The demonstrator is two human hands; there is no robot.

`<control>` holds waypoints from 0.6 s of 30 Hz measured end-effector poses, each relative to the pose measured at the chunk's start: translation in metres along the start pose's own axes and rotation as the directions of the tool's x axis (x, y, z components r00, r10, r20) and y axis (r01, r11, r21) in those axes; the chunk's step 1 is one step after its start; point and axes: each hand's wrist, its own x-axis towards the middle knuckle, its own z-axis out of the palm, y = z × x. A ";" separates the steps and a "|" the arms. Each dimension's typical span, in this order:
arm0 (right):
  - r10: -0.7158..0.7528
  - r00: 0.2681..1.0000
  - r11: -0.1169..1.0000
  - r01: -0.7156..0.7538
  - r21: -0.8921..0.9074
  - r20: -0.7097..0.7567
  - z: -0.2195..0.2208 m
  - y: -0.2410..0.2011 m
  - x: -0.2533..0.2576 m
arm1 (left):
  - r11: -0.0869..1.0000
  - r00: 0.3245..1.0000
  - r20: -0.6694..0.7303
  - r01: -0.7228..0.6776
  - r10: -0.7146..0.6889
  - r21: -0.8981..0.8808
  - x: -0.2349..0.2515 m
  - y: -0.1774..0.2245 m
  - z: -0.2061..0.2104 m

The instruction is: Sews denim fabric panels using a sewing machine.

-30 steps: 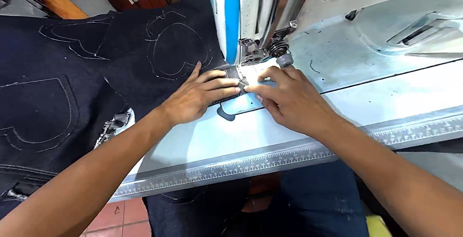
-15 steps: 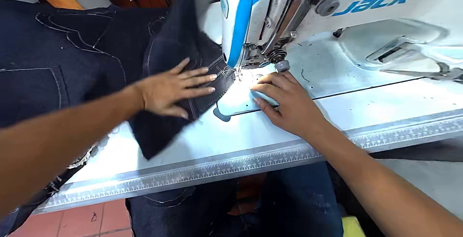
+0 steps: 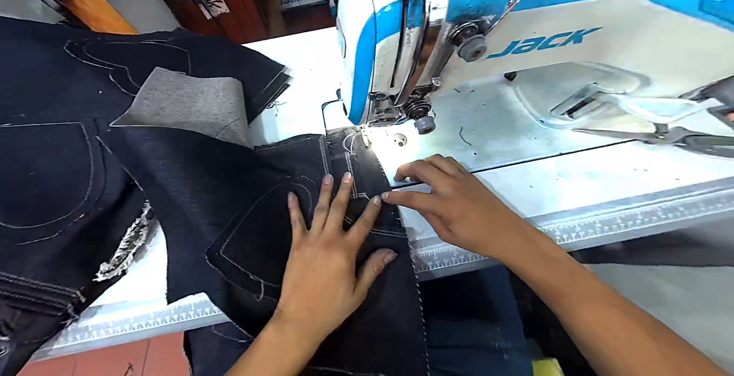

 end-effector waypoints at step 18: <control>-0.209 0.978 0.977 0.210 0.030 -0.013 0.000 0.009 0.000 | 0.939 0.930 -0.126 -0.342 0.344 0.036 0.052 -0.035 -0.016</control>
